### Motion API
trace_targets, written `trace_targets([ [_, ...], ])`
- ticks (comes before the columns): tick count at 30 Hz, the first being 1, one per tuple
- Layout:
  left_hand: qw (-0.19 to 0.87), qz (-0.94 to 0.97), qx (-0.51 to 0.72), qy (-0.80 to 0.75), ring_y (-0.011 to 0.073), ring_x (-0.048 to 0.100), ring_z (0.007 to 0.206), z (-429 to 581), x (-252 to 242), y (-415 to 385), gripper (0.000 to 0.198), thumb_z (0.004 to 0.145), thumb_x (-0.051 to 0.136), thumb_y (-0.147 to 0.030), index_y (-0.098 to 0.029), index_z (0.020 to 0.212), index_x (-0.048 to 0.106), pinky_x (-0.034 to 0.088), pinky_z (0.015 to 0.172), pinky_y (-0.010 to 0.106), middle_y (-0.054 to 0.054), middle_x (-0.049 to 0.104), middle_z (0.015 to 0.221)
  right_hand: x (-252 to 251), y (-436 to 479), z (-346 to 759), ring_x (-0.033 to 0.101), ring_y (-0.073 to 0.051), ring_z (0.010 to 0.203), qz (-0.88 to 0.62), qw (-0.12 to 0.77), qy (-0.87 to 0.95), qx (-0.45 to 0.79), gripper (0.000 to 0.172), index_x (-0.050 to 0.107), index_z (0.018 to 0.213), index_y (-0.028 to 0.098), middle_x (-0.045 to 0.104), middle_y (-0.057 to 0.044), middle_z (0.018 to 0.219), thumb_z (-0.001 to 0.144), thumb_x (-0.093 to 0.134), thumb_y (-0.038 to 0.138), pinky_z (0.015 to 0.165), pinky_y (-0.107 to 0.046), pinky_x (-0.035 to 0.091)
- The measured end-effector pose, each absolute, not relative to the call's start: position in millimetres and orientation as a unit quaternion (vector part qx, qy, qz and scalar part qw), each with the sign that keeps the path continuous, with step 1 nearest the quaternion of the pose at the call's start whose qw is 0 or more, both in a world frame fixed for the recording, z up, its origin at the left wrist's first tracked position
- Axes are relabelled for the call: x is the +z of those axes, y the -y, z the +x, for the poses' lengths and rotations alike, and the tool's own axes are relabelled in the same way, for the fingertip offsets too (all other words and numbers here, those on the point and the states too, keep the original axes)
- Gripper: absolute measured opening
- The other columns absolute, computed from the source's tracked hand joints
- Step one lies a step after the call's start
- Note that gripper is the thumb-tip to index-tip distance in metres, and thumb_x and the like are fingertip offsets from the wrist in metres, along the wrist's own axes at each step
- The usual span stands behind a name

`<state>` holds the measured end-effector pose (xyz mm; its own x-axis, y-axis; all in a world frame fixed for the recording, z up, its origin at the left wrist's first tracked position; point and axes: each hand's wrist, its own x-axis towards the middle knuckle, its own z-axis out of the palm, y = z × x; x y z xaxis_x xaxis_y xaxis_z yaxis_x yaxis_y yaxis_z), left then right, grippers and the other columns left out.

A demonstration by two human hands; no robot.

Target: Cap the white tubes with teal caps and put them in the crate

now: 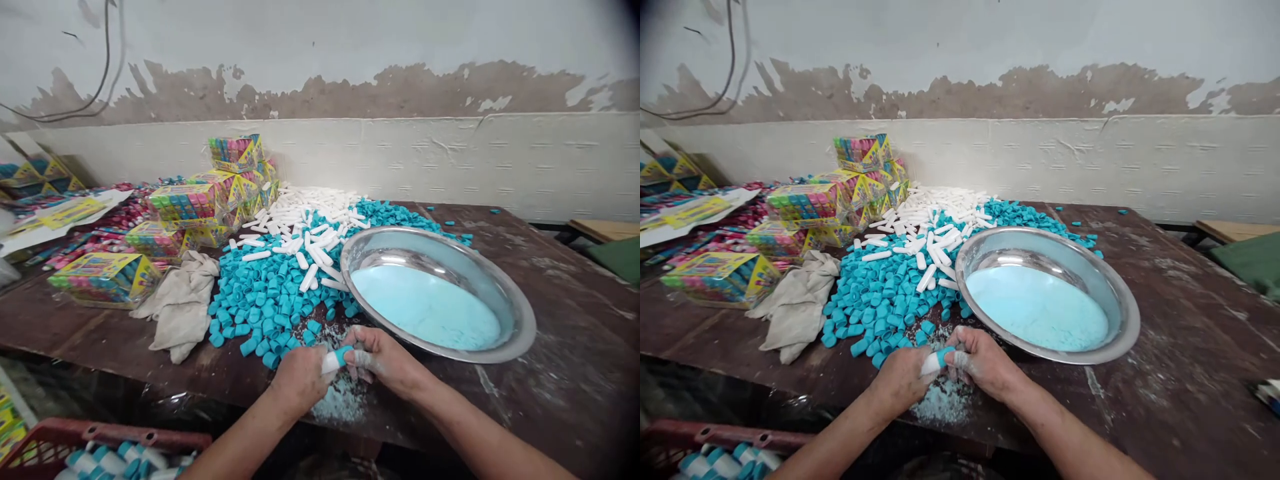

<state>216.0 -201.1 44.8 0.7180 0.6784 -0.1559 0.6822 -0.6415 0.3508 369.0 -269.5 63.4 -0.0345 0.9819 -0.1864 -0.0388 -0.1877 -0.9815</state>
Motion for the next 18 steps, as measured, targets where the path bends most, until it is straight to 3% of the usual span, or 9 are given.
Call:
trace_targets([
  [7,0.154,0.920,-0.054,-0.357,0.0227,0.063,0.078,234,40,201,0.018,0.077,0.041,-0.019,-0.018,0.085,0.058,0.042,0.062,0.026,0.009,0.067,0.081,63,276,362,0.036,-0.005,0.036,-0.596,0.507,0.391,0.484,0.012,0.043,0.060,0.019,0.044,0.010,0.039,0.061,0.052,0.012,0.037,-0.016,0.025],
  [11,0.146,0.929,-0.086,-0.330,0.0246,0.063,0.081,246,32,202,0.022,0.079,0.037,-0.017,-0.020,0.088,0.057,0.041,0.062,0.027,0.009,0.067,0.083,59,283,365,0.038,-0.005,0.041,-0.663,0.474,0.389,0.429,0.015,0.045,0.059,0.018,0.043,0.010,0.043,0.061,0.053,0.006,0.042,-0.017,0.030],
  [15,0.146,0.942,-0.107,-0.282,0.0254,0.063,0.079,246,34,198,0.018,0.080,0.039,-0.021,-0.020,0.087,0.056,0.038,0.060,0.027,0.009,0.066,0.082,51,310,371,0.044,-0.008,0.050,-0.695,0.437,0.422,0.384,0.008,0.052,0.068,0.019,0.050,0.007,0.052,0.069,0.056,0.013,0.048,-0.018,0.035],
  [18,0.175,0.931,-0.040,-0.319,0.0222,0.061,0.070,226,41,186,0.021,0.082,0.041,-0.037,-0.020,0.082,0.053,0.036,0.056,0.025,0.005,0.064,0.073,49,346,382,0.049,-0.010,0.055,-0.703,0.436,0.423,0.369,0.007,0.057,0.076,0.021,0.055,0.005,0.056,0.073,0.058,0.027,0.052,-0.020,0.039],
])
